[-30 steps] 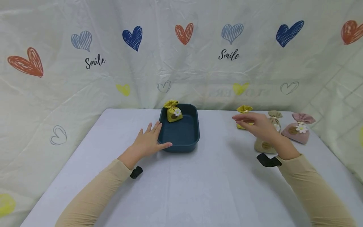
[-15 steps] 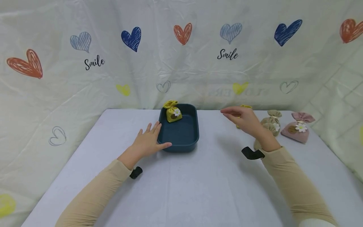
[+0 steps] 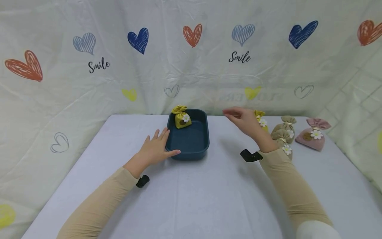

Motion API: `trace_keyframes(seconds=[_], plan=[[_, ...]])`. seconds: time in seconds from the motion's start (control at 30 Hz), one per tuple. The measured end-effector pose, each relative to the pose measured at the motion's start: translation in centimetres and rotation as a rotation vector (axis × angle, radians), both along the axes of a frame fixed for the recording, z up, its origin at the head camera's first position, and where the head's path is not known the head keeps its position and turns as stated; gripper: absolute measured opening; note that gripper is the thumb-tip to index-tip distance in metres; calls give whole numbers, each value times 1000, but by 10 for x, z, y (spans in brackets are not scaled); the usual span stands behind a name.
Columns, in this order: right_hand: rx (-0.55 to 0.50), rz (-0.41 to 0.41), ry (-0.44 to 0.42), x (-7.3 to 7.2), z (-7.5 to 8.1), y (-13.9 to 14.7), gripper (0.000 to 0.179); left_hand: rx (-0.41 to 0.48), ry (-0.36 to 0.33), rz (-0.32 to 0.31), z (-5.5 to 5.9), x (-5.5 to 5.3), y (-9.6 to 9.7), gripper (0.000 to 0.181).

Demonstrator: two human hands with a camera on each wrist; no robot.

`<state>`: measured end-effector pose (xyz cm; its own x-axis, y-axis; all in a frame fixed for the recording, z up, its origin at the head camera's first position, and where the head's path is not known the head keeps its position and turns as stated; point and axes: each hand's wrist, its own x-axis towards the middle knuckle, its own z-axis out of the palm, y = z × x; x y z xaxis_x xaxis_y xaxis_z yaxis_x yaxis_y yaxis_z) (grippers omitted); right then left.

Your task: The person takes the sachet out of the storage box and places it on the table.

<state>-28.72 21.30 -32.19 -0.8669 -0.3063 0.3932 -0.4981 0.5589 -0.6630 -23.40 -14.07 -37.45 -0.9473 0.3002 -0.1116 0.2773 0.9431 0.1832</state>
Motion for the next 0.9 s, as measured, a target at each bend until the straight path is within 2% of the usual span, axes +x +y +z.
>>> trace_keyframes(seconds=[0.37, 0.6, 0.9], plan=[[-28, -1, -45, -16, 3, -27, 26, 5, -4, -5, 1, -1, 0, 110], [-90, 43, -77, -24, 3, -41, 27, -2, 0, -13, 2, -3, 0, 111], [-162, 63, -182, -35, 2, -62, 30, -11, -8, -5, 1, -2, -1, 111]])
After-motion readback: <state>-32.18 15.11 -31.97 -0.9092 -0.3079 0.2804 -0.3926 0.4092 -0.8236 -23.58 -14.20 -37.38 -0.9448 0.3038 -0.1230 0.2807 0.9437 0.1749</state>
